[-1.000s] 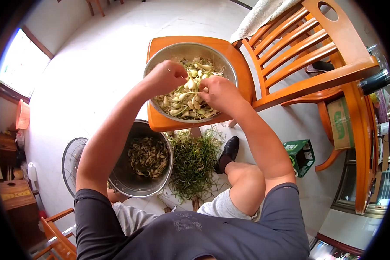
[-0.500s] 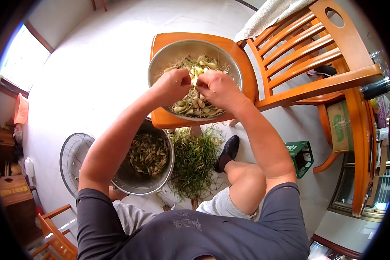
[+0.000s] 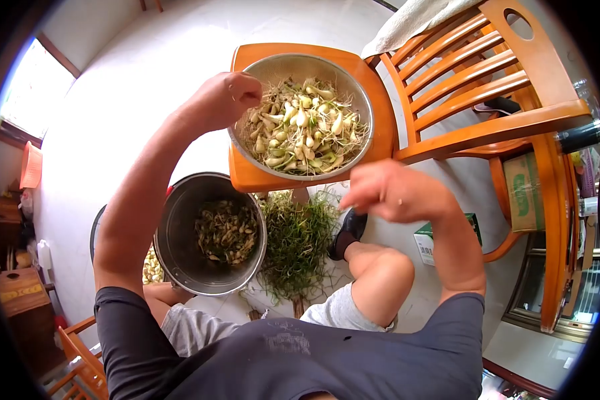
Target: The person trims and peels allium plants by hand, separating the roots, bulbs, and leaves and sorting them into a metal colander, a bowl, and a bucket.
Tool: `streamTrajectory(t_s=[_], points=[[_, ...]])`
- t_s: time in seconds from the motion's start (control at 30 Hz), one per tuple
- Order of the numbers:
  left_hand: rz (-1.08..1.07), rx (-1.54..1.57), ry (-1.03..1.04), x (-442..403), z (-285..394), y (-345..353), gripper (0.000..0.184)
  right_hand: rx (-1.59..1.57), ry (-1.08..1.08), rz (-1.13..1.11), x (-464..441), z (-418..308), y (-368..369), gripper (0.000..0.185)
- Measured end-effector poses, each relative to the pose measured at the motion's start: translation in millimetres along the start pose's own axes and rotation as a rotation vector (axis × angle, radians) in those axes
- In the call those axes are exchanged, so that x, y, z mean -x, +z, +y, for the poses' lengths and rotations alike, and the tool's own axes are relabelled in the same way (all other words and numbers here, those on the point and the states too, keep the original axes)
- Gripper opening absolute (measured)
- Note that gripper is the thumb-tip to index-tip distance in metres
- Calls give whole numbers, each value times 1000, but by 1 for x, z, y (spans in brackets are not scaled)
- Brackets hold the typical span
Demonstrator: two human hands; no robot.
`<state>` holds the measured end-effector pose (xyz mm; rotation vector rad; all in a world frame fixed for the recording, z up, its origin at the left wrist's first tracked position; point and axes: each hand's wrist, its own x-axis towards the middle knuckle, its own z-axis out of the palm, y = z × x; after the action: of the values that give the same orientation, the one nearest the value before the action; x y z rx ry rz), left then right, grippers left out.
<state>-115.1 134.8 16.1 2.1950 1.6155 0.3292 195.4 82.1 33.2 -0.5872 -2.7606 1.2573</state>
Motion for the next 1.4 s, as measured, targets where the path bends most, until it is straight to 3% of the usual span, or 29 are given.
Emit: streamTrajectory(t_s=[0.03,0.13,0.23,0.27,0.33,0.47,0.6,0.73,0.87,1.03,1.13,1.27,1.4], points=[[47,-19,67,1,-6,9,10,-60,81,-66,8,2,12,29],[103,-139,231,0,-9,38,20,191,72,-7,10,1,44,19],[-96,-43,148,-1,2,55,16,160,107,137,-5,-3,41,14],[-74,-98,174,-1,3,63,13,165,104,225,-12,-1,43,12],[-165,-203,183,4,13,70,21,175,91,407,-28,4,45,11],[-141,-213,207,5,14,75,12,91,53,454,-47,19,41,14],[-63,-5,205,5,3,71,5,-10,108,605,-55,25,41,15],[-23,32,188,10,6,56,9,139,-65,799,-75,33,39,24],[36,172,220,15,21,36,10,56,48,669,-92,25,30,35],[93,121,207,15,26,32,15,-125,58,762,-104,31,32,21],[91,388,129,14,21,42,23,-366,225,762,-101,33,28,19],[-6,649,67,15,24,45,30,-601,273,752,-97,31,25,16],[-43,664,-19,14,25,45,24,-559,239,790,-96,35,28,14]])
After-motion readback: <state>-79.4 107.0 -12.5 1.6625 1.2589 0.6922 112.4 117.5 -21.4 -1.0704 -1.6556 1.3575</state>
